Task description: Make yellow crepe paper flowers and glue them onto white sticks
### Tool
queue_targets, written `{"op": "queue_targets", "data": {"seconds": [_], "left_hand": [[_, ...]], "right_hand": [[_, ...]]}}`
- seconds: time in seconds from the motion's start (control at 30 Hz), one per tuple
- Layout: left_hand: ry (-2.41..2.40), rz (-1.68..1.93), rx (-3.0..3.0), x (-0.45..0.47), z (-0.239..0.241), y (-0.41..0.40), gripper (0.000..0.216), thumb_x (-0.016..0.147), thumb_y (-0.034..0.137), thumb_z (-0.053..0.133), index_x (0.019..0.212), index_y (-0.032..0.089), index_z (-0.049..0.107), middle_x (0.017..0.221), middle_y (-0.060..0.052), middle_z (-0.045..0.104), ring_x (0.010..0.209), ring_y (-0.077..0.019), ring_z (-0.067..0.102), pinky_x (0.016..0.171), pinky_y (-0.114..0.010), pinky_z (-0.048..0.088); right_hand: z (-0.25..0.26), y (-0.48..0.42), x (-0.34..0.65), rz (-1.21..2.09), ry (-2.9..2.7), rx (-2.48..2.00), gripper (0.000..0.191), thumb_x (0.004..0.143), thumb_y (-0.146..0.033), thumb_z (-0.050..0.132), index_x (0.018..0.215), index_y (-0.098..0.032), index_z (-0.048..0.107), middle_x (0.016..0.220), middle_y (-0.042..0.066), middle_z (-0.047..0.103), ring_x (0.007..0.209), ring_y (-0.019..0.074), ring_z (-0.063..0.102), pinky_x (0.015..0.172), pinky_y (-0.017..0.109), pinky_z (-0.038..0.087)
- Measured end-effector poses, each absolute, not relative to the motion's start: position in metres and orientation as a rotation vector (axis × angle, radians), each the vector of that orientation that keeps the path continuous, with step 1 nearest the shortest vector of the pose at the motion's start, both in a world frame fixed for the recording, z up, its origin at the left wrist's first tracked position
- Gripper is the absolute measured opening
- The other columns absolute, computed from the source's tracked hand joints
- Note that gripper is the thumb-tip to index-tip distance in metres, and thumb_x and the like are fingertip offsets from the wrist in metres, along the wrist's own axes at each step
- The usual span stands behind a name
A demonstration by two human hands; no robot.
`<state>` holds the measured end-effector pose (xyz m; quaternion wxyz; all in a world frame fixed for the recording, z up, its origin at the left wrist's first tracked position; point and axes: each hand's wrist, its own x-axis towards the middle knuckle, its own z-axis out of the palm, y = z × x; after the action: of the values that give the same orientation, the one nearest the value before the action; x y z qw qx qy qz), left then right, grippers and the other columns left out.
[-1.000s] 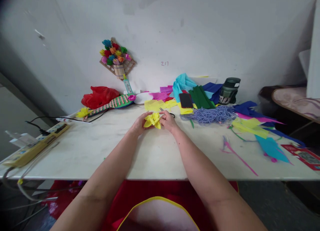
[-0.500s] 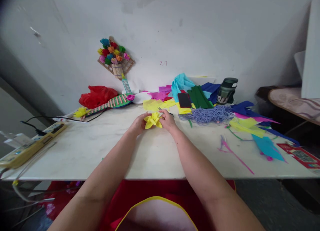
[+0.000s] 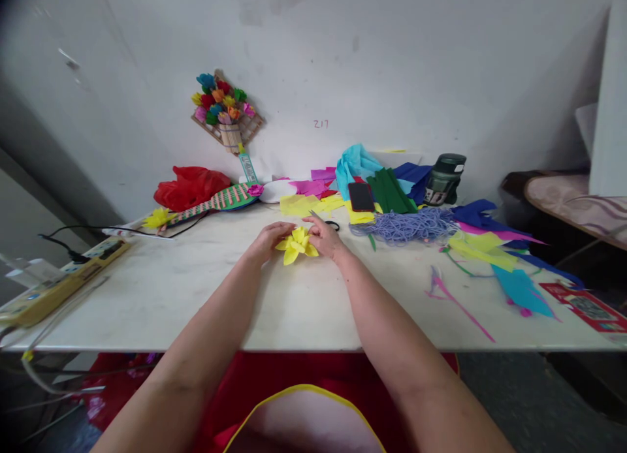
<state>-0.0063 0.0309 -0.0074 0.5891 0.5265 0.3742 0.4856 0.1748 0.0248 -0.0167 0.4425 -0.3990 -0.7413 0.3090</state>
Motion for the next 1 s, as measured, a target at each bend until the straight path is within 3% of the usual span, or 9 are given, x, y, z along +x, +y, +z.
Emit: {"op": "queue_targets", "data": {"seconds": [0.1, 0.23, 0.47, 0.67, 0.8, 1.0], "left_hand": [[0.841, 1.037, 1.221, -0.0069, -0.0071, 0.0289, 0.032, 0.060, 0.027, 0.065, 0.088, 0.013, 0.064, 0.074, -0.007, 0.064, 0.062, -0.0153, 0.059, 0.057, -0.025, 0.044], [0.815, 0.919, 1.257, -0.0095, -0.0078, 0.0284, 0.032, 0.061, 0.027, 0.065, 0.090, 0.013, 0.063, 0.074, -0.007, 0.064, 0.060, -0.0143, 0.059, 0.056, -0.025, 0.043], [0.883, 0.870, 1.288, -0.0083, -0.0094, 0.0296, 0.026, 0.057, 0.024, 0.069, 0.079, 0.011, 0.061, 0.065, -0.004, 0.062, 0.053, -0.0108, 0.056, 0.051, -0.021, 0.039], [0.856, 0.914, 1.238, -0.0032, -0.0146, 0.0308, 0.025, 0.055, 0.025, 0.070, 0.072, 0.011, 0.059, 0.059, -0.003, 0.061, 0.049, -0.0115, 0.055, 0.050, -0.023, 0.040], [0.898, 1.011, 1.212, -0.0029, -0.0149, 0.0324, 0.025, 0.054, 0.026, 0.070, 0.070, 0.011, 0.058, 0.057, -0.003, 0.061, 0.048, -0.0123, 0.054, 0.048, -0.023, 0.040], [1.019, 1.181, 1.183, -0.0077, -0.0155, 0.0380, 0.026, 0.054, 0.029, 0.069, 0.069, 0.012, 0.058, 0.052, -0.001, 0.058, 0.045, -0.0100, 0.051, 0.045, -0.021, 0.038]], "right_hand": [[-0.0168, 0.0244, 0.1747, 0.734, -1.881, -0.955, 0.055, 0.062, -0.013, 0.044, 0.117, -0.018, 0.047, 0.061, -0.005, 0.052, 0.056, 0.0096, 0.047, 0.060, 0.023, 0.040], [-0.0201, 0.0280, 0.1745, 0.690, -1.863, -0.982, 0.057, 0.060, -0.011, 0.045, 0.117, -0.016, 0.048, 0.065, -0.004, 0.055, 0.058, 0.0092, 0.049, 0.061, 0.023, 0.041], [-0.0244, 0.0308, 0.1706, 0.770, -1.745, -0.975, 0.055, 0.060, -0.009, 0.046, 0.114, -0.017, 0.050, 0.064, -0.004, 0.054, 0.054, 0.0079, 0.046, 0.054, 0.021, 0.040], [-0.0224, 0.0286, 0.1671, 0.900, -1.612, -1.001, 0.052, 0.061, -0.012, 0.048, 0.112, -0.016, 0.050, 0.066, -0.004, 0.055, 0.055, 0.0076, 0.048, 0.056, 0.021, 0.041], [-0.0199, 0.0268, 0.1673, 0.959, -1.537, -1.037, 0.046, 0.065, -0.023, 0.053, 0.110, -0.016, 0.052, 0.073, -0.001, 0.056, 0.060, 0.0093, 0.051, 0.053, 0.022, 0.042], [-0.0233, 0.0326, 0.1705, 0.892, -1.367, -1.210, 0.037, 0.066, -0.029, 0.053, 0.099, -0.015, 0.057, 0.070, -0.001, 0.055, 0.044, 0.0051, 0.041, 0.044, 0.021, 0.041]]}}
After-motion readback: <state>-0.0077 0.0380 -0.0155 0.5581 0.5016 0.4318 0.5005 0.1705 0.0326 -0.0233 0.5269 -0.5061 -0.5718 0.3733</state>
